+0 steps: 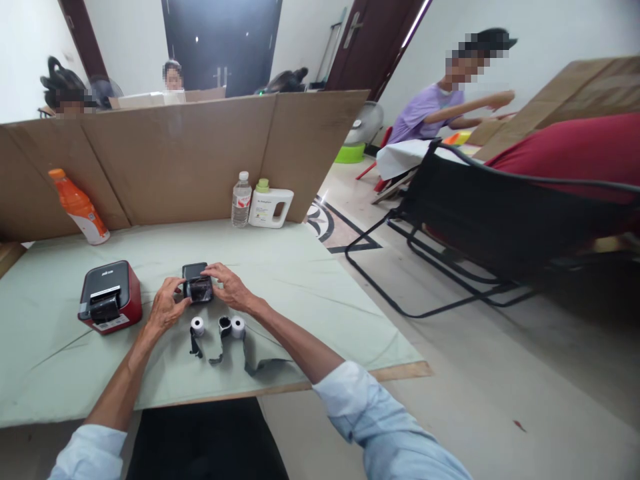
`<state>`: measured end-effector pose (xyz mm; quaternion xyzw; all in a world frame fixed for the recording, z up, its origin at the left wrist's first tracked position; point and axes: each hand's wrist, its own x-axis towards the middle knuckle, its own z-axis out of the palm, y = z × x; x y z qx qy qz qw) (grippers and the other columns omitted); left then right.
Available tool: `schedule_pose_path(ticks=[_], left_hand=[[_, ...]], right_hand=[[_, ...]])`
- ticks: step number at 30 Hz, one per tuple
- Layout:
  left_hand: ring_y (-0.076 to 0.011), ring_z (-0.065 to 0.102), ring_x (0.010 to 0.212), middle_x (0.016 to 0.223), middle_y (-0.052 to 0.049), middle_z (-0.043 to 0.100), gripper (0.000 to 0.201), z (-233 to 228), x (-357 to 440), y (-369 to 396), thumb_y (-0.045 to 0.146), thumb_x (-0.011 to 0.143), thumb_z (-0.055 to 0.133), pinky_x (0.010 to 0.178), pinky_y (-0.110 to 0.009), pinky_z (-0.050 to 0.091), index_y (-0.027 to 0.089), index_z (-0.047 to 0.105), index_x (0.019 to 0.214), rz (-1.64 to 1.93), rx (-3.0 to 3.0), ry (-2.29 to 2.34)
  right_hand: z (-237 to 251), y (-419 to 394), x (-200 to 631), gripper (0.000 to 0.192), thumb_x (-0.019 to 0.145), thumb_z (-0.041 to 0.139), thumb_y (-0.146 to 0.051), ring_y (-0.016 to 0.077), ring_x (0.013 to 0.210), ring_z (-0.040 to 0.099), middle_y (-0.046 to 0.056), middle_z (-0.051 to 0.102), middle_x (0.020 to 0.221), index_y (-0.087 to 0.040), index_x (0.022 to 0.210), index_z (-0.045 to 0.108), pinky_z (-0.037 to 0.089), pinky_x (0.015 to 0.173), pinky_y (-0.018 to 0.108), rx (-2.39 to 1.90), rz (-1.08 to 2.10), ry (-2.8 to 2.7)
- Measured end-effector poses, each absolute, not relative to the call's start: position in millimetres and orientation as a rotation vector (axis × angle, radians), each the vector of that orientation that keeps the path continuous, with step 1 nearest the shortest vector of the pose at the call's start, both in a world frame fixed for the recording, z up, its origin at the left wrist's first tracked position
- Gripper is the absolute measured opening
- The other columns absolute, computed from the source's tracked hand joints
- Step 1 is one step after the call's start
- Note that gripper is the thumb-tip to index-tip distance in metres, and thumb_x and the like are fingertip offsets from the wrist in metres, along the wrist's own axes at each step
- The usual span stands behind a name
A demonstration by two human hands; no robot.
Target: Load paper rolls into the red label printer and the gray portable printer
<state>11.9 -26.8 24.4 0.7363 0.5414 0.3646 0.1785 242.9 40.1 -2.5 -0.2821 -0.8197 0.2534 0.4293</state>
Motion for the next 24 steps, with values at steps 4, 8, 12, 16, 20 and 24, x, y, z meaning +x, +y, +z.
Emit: schedule_pose_path(ticks=[4,8,12,16,20,24], left_hand=[[-0.0181,0.066,0.087,0.114,-0.007,0.064,0.040,23.1,12.3,-27.8,0.021,0.078,0.069,0.062,-0.026,0.054,0.021,0.066,0.118,1.049,2.077,1.522],[-0.0187,0.066,0.087,0.112,-0.007,0.066,0.039,20.4,11.1,-29.1,0.024,0.078,0.070,0.064,-0.028,0.055,0.021,0.067,0.117,1.068,2.070,1.527],[-0.0190,0.068,0.087,0.116,-0.009,0.070,0.035,14.7,6.8,-24.5,0.029,0.085,0.065,0.067,-0.029,0.057,0.021,0.069,0.119,1.114,1.997,1.549],[-0.0204,0.070,0.091,0.115,-0.009,0.075,0.028,10.2,4.1,-4.9,0.026,0.087,0.060,0.086,-0.035,0.058,0.021,0.074,0.111,1.143,1.889,1.633],[-0.0216,0.070,0.088,0.098,-0.008,0.077,0.026,9.1,4.6,18.6,0.026,0.085,0.062,0.086,-0.036,0.059,0.019,0.076,0.106,1.101,1.690,1.669],[-0.0187,0.069,0.074,0.079,-0.004,0.073,0.023,9.4,5.1,28.9,0.027,0.085,0.061,0.067,-0.028,0.057,0.017,0.074,0.102,1.041,1.607,1.696]], right_hand=[[-3.1,36.6,244.1,0.048,0.080,0.069,-0.010,0.0283,0.123,0.059,0.013,0.062,0.133,-0.022,0.127,0.071,0.052,0.106,0.047,-0.729,0.495,-2.153],[-2.5,34.7,237.8,0.036,0.083,0.066,-0.007,0.0239,0.111,0.065,0.009,0.067,0.120,-0.024,0.112,0.076,0.056,0.098,0.040,-0.791,0.453,-2.087],[-3.7,32.0,236.7,0.037,0.083,0.060,-0.005,0.0232,0.111,0.065,0.009,0.067,0.117,-0.024,0.110,0.076,0.056,0.099,0.040,-0.767,0.465,-2.049],[-6.7,28.2,239.5,0.053,0.081,0.062,-0.008,0.0255,0.127,0.057,0.012,0.060,0.134,-0.023,0.132,0.066,0.051,0.108,0.044,-0.770,0.523,-2.040],[-10.2,27.9,239.8,0.056,0.091,0.061,-0.022,0.0266,0.120,0.057,0.016,0.056,0.138,-0.020,0.146,0.053,0.054,0.101,0.045,-0.892,0.706,-2.004],[-12.9,28.1,239.6,0.050,0.093,0.063,-0.031,0.0257,0.113,0.058,0.013,0.057,0.132,-0.022,0.141,0.055,0.054,0.097,0.043,-0.907,0.832,-2.019]])
